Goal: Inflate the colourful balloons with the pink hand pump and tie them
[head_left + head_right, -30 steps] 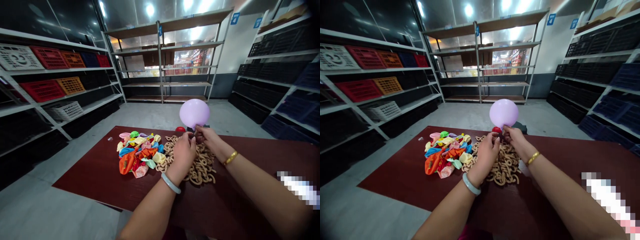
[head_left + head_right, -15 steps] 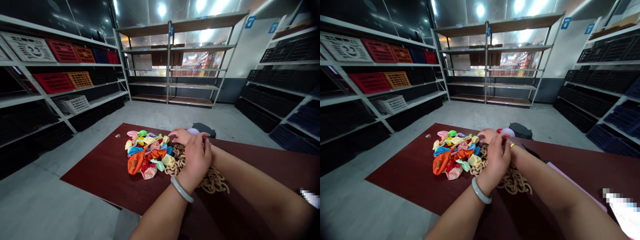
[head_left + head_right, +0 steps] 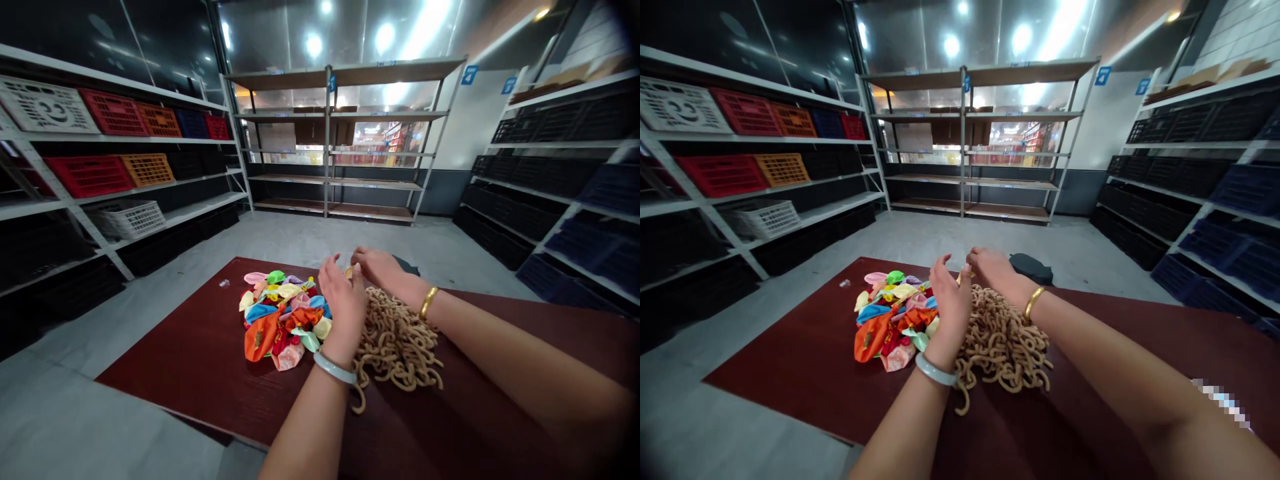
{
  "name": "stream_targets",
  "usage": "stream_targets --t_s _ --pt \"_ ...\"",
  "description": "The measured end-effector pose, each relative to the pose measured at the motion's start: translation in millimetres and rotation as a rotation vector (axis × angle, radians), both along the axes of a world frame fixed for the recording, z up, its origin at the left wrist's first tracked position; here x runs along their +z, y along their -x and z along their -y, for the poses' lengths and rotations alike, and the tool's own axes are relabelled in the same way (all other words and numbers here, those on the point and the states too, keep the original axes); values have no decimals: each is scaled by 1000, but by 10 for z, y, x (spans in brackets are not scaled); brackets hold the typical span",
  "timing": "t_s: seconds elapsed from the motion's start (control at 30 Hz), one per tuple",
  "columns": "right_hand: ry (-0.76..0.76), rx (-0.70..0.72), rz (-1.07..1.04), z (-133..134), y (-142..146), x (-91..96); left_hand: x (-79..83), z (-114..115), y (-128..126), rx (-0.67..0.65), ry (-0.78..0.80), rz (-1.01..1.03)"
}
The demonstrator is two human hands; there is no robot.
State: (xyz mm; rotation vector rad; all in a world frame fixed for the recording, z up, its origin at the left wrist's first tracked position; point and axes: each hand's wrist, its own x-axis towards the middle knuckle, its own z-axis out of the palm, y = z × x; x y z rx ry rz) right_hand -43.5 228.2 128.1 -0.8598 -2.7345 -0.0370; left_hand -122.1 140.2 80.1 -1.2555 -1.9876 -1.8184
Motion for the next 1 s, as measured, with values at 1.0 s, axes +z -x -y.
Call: stream_targets --t_s 1.0 --pt "102 -613 108 275 -2326 -776 -86 -177 12 -846 -278 1711"
